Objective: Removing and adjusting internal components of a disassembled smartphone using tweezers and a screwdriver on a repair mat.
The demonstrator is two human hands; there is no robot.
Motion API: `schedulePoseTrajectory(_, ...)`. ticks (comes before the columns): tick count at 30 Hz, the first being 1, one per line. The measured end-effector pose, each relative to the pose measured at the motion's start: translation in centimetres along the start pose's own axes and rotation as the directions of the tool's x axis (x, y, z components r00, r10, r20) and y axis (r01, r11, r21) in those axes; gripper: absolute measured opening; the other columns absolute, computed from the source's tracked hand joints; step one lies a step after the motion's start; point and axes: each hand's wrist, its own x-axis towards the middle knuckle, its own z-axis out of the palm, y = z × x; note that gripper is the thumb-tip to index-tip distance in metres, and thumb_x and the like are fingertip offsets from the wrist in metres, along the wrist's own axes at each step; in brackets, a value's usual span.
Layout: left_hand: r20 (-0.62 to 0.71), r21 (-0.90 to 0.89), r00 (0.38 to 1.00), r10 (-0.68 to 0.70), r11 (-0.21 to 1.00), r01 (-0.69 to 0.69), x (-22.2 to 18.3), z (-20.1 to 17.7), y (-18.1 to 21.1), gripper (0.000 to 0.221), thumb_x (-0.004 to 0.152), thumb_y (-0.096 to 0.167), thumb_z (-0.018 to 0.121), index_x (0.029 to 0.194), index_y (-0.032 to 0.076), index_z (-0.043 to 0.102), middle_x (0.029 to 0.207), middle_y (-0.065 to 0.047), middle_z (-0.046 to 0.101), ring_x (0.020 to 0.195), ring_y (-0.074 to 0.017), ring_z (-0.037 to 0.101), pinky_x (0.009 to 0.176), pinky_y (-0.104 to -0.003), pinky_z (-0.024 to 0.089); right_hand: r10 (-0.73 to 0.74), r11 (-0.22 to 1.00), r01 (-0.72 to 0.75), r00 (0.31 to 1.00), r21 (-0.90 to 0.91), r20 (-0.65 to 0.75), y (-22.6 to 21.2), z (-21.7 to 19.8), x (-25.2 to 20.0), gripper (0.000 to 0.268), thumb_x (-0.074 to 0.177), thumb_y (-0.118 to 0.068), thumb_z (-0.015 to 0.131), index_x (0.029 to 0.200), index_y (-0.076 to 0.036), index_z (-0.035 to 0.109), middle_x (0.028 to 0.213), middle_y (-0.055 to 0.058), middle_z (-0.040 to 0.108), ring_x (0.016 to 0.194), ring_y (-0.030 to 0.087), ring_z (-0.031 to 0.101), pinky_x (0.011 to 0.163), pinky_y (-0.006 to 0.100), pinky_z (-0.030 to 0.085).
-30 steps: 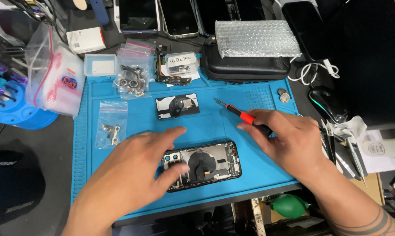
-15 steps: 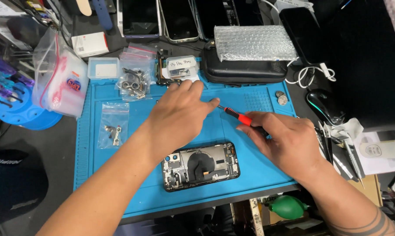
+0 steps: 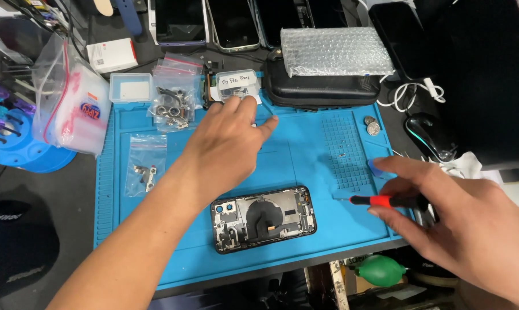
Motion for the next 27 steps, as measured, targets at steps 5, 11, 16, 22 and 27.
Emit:
schedulePoseTrajectory(5, 0.164, -0.156, 0.982, -0.089, 0.981, 0.115, 0.3, -2.2, -0.2, 0.072, 0.082, -0.016, 0.048, 0.149, 0.007, 0.059, 0.088, -0.012, 0.046, 0.084, -0.0356, 0.046, 0.066, -0.047, 0.042, -0.150, 0.962, 0.175, 0.980, 0.208, -0.130, -1.1, 2.2, 1.3, 0.053, 0.082, -0.025, 0.078, 0.128, -0.010, 0.057, 0.100, 0.000, 0.082, 0.052, 0.012, 0.072, 0.057, 0.025, 0.060)
schedulePoseTrajectory(11, 0.301, -0.307, 0.938, -0.173, 0.913, 0.267, -0.9, -6.1, -1.1, 0.036, 0.098, 0.025, 0.062, 0.131, 0.014, 0.070, 0.092, -0.008, 0.060, 0.078, -0.0363, 0.063, 0.066, -0.054, 0.051, -0.257, 0.885, 0.360, 0.907, 0.296, -0.333, 0.3, 6.7, 0.6, 0.059, 0.093, -0.012, 0.075, 0.143, -0.002, 0.045, 0.108, 0.012, 0.078, 0.096, 0.018, 0.083, 0.081, 0.025, 0.068)
schedulePoseTrajectory(16, 0.569, -0.306, 0.803, -0.176, 0.861, 0.405, -0.6, -7.7, -0.1, 0.057, 0.087, 0.050, 0.077, 0.133, 0.018, 0.066, 0.110, -0.005, 0.070, 0.103, -0.0307, 0.066, 0.084, -0.051, 0.053, -0.406, 0.687, 0.586, 0.800, 0.430, -0.442, 1.0, 8.2, -1.2, 0.094, 0.093, -0.002, 0.071, 0.166, -0.023, 0.017, 0.119, 0.035, 0.068, 0.107, 0.037, 0.083, 0.089, 0.040, 0.076)
schedulePoseTrajectory(22, 0.684, -0.256, 0.717, -0.135, 0.875, 0.410, -0.5, -6.8, 0.7, 0.059, 0.095, 0.042, 0.068, 0.148, 0.021, 0.054, 0.124, -0.006, 0.067, 0.108, -0.0356, 0.067, 0.084, -0.055, 0.057, -0.373, 0.670, 0.599, 0.783, 0.438, -0.498, 0.4, 9.7, -0.6, 0.073, 0.098, -0.002, 0.069, 0.156, -0.015, 0.028, 0.117, 0.032, 0.069, 0.108, 0.039, 0.082, 0.098, 0.048, 0.074)
schedulePoseTrajectory(27, 0.621, -0.177, 0.755, -0.211, 0.900, 0.398, -0.7, -6.7, 0.4, 0.039, 0.095, 0.040, 0.071, 0.127, 0.020, 0.064, 0.099, -0.005, 0.066, 0.088, -0.0363, 0.067, 0.069, -0.055, 0.053, -0.378, 0.704, 0.595, 0.777, 0.389, -0.504, -0.4, 9.6, 0.1, 0.067, 0.100, -0.002, 0.069, 0.153, -0.009, 0.029, 0.113, 0.032, 0.071, 0.103, 0.036, 0.083, 0.093, 0.043, 0.074)
